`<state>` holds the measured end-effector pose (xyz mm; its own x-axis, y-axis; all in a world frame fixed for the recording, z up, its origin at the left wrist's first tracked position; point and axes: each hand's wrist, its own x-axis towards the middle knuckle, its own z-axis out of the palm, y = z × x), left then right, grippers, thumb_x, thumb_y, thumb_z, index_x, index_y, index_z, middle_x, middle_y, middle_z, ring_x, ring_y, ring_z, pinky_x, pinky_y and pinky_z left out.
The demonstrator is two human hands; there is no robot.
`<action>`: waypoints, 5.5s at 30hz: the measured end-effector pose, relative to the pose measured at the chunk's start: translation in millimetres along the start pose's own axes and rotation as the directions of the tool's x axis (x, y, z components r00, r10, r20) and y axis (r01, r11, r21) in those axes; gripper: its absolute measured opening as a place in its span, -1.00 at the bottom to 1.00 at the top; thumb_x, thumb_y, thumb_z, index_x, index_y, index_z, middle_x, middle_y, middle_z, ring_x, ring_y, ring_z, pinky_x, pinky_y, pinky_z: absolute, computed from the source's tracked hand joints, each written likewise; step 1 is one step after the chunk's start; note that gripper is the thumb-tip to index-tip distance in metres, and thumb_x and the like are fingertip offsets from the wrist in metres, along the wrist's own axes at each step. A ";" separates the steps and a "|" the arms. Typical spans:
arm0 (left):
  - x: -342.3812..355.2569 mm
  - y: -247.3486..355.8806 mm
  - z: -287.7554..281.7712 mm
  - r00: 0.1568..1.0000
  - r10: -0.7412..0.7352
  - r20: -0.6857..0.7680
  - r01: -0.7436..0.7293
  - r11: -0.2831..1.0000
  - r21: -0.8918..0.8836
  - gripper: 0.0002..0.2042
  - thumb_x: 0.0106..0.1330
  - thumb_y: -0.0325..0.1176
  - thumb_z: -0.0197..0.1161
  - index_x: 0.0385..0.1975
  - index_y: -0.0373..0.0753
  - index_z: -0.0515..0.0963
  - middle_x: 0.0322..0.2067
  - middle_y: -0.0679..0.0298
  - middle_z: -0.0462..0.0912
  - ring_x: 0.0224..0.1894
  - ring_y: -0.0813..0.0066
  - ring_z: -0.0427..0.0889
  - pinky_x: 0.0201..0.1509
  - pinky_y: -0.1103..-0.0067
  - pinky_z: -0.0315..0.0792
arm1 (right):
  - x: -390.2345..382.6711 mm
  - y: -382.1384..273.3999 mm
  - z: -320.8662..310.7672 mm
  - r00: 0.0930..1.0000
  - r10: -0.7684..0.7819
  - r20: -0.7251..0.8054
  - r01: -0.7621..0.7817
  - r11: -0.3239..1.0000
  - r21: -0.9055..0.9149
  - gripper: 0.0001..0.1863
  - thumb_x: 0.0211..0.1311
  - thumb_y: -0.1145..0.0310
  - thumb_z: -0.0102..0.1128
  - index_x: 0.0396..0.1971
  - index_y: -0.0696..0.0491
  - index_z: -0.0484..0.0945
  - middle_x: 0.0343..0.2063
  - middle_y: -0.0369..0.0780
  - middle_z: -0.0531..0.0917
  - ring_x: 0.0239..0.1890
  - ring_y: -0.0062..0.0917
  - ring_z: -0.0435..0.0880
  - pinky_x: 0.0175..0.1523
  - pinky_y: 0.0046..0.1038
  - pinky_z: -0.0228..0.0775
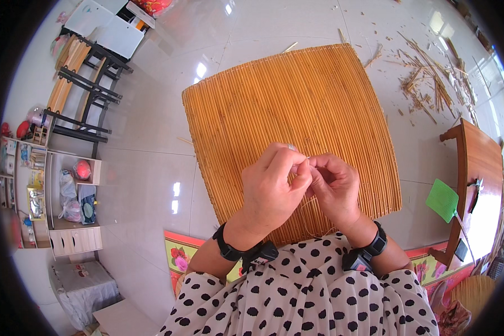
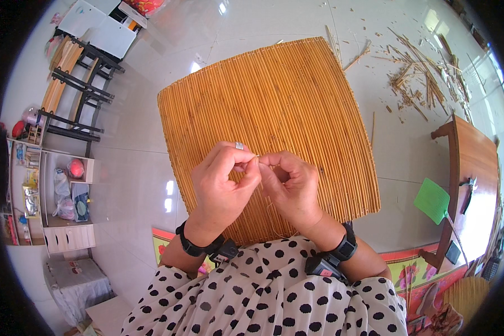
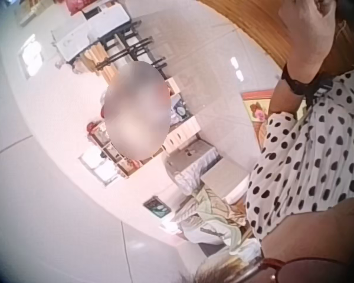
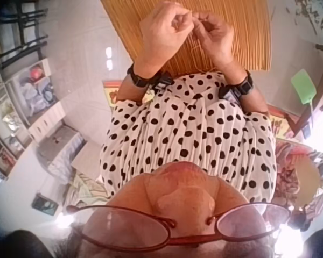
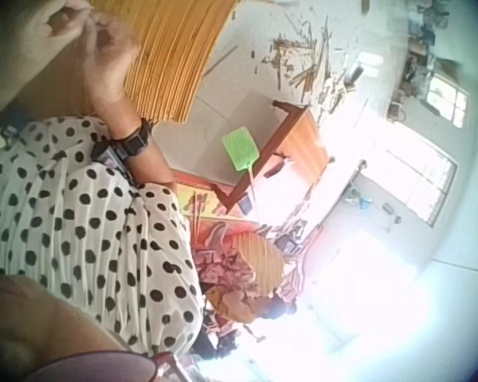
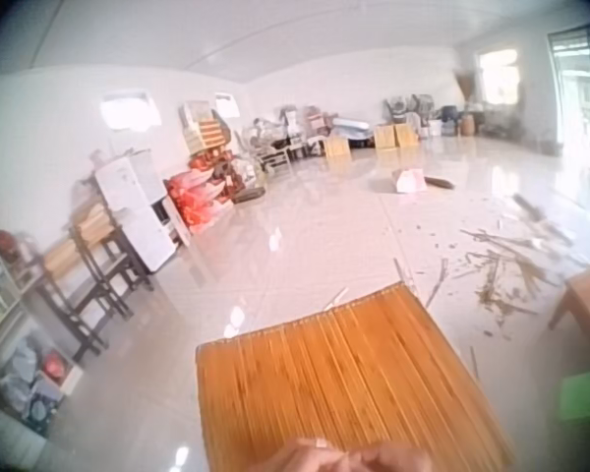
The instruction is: The person sits on the floor and weaves a white string through the edge of a rectangular bamboo mat. They tie knots to secure the string, cut the excess with scissors, and continue threading the string along the mat's edge.
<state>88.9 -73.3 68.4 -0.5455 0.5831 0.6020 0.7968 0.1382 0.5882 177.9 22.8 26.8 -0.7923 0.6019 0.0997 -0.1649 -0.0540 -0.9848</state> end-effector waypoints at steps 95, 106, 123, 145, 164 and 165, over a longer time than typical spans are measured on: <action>-0.9 4.0 -1.9 0.986 -0.149 0.070 0.159 0.972 -0.173 -0.92 0.15 -0.55 0.30 -0.43 -0.33 0.52 -0.45 0.18 0.56 -0.51 0.43 0.63 -0.49 0.61 0.49 | -1.2 -2.8 -1.3 1.000 0.010 0.015 -0.010 1.000 -0.013 -0.93 0.19 0.51 0.25 -0.37 0.19 0.58 -0.65 -0.34 0.58 -0.66 -0.77 0.53 -0.58 -0.70 0.32; -2.9 -4.9 -3.9 0.922 -0.323 0.212 0.378 0.870 -0.316 -0.93 0.23 -0.53 0.23 -0.43 -0.34 0.48 -0.53 0.32 0.50 -0.59 0.68 0.47 -0.53 0.71 0.33 | 1.7 2.9 -8.6 0.998 0.003 0.061 0.002 0.997 -0.082 -0.93 0.18 0.54 0.23 -0.34 0.19 0.58 -0.67 -0.38 0.55 -0.67 -0.81 0.45 -0.58 -0.72 0.29; -0.4 -7.7 -23.2 0.631 -0.386 0.673 0.769 0.430 -0.474 -0.88 0.34 -0.40 0.15 -0.42 -0.30 0.46 -0.56 0.43 0.44 -0.54 0.73 0.39 -0.47 0.77 0.30 | 3.1 -8.8 -13.4 0.992 -0.029 0.121 0.024 0.999 0.044 -0.95 0.18 0.57 0.20 -0.35 0.18 0.60 -0.42 -0.29 0.58 -0.54 -0.77 0.54 -0.45 -0.72 0.38; -2.9 -10.7 -27.3 0.634 -0.332 0.699 0.766 0.396 -0.507 -0.85 0.32 -0.38 0.17 -0.31 -0.36 0.50 -0.48 0.37 0.49 -0.50 0.69 0.45 -0.45 0.75 0.36 | 7.1 -17.8 -15.1 0.956 -0.039 0.290 -0.018 0.981 0.193 -0.94 0.30 0.56 0.07 -0.27 0.19 0.46 -0.48 -0.30 0.56 -0.58 -0.75 0.51 -0.48 -0.71 0.38; -0.8 -15.3 -25.8 0.566 -0.317 0.761 0.823 0.177 -0.539 -0.85 0.32 -0.37 0.14 -0.37 -0.34 0.52 -0.49 0.32 0.52 -0.56 0.66 0.44 -0.52 0.74 0.34 | 13.4 -11.2 -16.1 0.951 -0.056 0.303 -0.009 0.978 0.208 -0.86 0.33 0.48 0.09 -0.18 0.19 0.52 -0.42 -0.34 0.53 -0.47 -0.74 0.50 -0.38 -0.71 0.36; -2.0 -15.5 -24.7 0.571 -0.326 0.753 0.820 0.176 -0.545 -0.85 0.32 -0.37 0.15 -0.35 -0.34 0.53 -0.49 0.33 0.52 -0.56 0.66 0.45 -0.51 0.75 0.35 | 13.6 -9.2 -16.9 0.952 0.002 0.307 -0.080 0.967 0.241 -0.87 0.34 0.45 0.08 -0.20 0.17 0.52 -0.46 -0.35 0.52 -0.48 -0.75 0.48 -0.40 -0.71 0.34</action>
<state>71.2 -96.3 71.4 -0.3758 0.8909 -0.2551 -0.4482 0.0662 0.8915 178.6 44.9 34.8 -0.9347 0.3284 0.1360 -0.2375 -0.2923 -0.9264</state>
